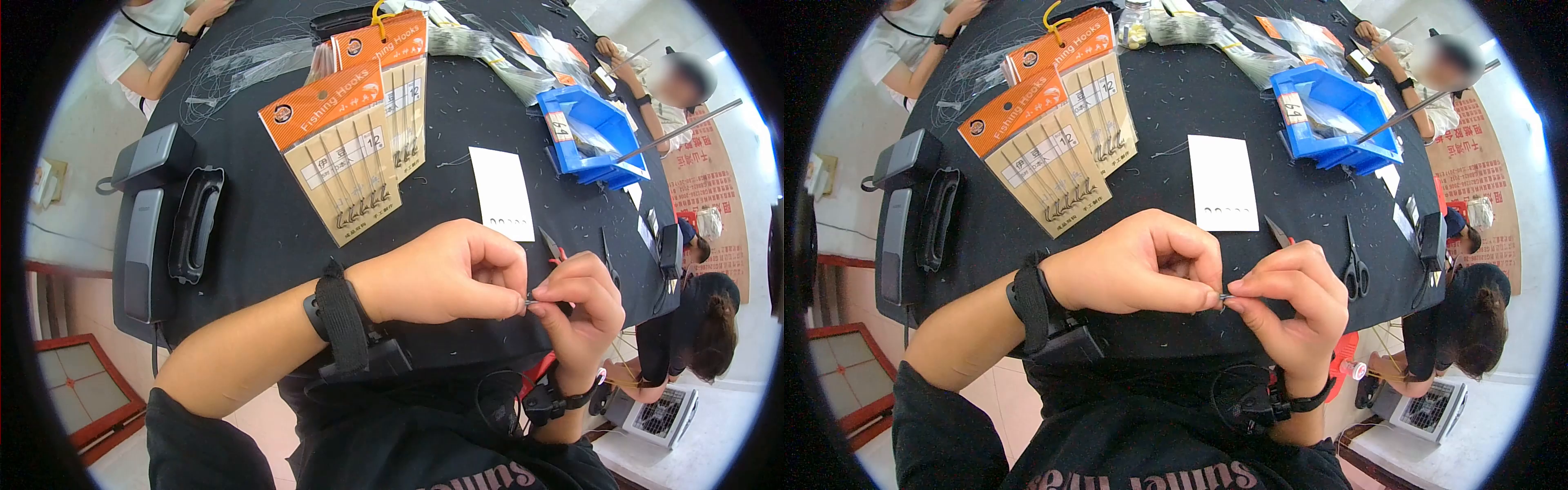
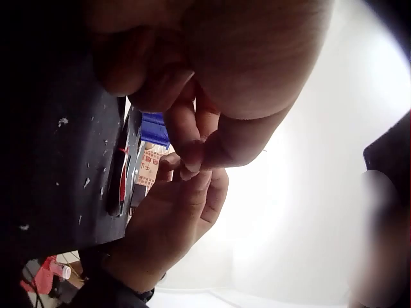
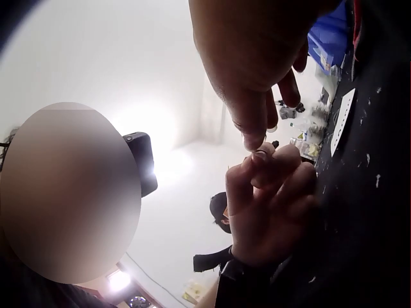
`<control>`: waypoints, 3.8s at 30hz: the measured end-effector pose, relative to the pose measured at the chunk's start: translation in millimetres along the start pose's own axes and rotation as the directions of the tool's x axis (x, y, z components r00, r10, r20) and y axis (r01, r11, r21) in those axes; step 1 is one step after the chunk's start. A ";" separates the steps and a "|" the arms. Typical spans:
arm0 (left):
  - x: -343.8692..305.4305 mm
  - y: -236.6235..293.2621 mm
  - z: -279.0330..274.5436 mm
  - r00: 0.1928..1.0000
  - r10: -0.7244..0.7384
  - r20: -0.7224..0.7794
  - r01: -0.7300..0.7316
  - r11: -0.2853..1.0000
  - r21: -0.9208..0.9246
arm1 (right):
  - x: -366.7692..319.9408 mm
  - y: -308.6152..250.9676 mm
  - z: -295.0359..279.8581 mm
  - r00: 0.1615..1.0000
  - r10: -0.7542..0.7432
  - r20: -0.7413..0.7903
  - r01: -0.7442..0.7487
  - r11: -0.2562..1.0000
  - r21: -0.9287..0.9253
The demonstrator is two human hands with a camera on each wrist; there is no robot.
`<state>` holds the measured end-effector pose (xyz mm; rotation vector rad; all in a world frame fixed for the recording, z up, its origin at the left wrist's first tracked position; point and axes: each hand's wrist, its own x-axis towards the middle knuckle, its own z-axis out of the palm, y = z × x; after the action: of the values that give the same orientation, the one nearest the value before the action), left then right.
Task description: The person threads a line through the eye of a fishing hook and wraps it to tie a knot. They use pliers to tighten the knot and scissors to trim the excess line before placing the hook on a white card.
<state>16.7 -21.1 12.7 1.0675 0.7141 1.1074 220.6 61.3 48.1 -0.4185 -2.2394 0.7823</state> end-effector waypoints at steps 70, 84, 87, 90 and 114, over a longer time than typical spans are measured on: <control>0.5 5.3 10.6 0.843 0.308 -0.441 -0.121 0.907 0.402 | -27.7 15.8 5.2 0.963 0.269 -0.025 -0.254 0.933 0.253; 1.0 5.8 11.0 0.849 0.299 -0.435 -0.116 0.910 0.399 | -26.9 12.2 5.6 0.950 0.312 -0.016 -0.297 0.918 0.261; 1.2 4.3 10.4 0.848 0.303 -0.436 -0.126 0.913 0.389 | -27.1 15.1 6.3 0.958 0.281 -0.047 -0.263 0.935 0.239; 1.0 2.8 9.0 0.846 0.305 -0.437 -0.122 0.909 0.399 | -26.3 13.7 6.1 0.957 0.287 -0.040 -0.270 0.935 0.230; 2.3 2.5 25.9 0.959 0.149 -0.243 -0.020 0.886 0.464 | -36.0 22.2 10.0 0.959 0.088 -0.270 -0.055 0.990 0.129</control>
<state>39.4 -27.0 24.4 1.3684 1.2029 1.2064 239.7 56.2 9.4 -0.5194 -1.9169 0.8376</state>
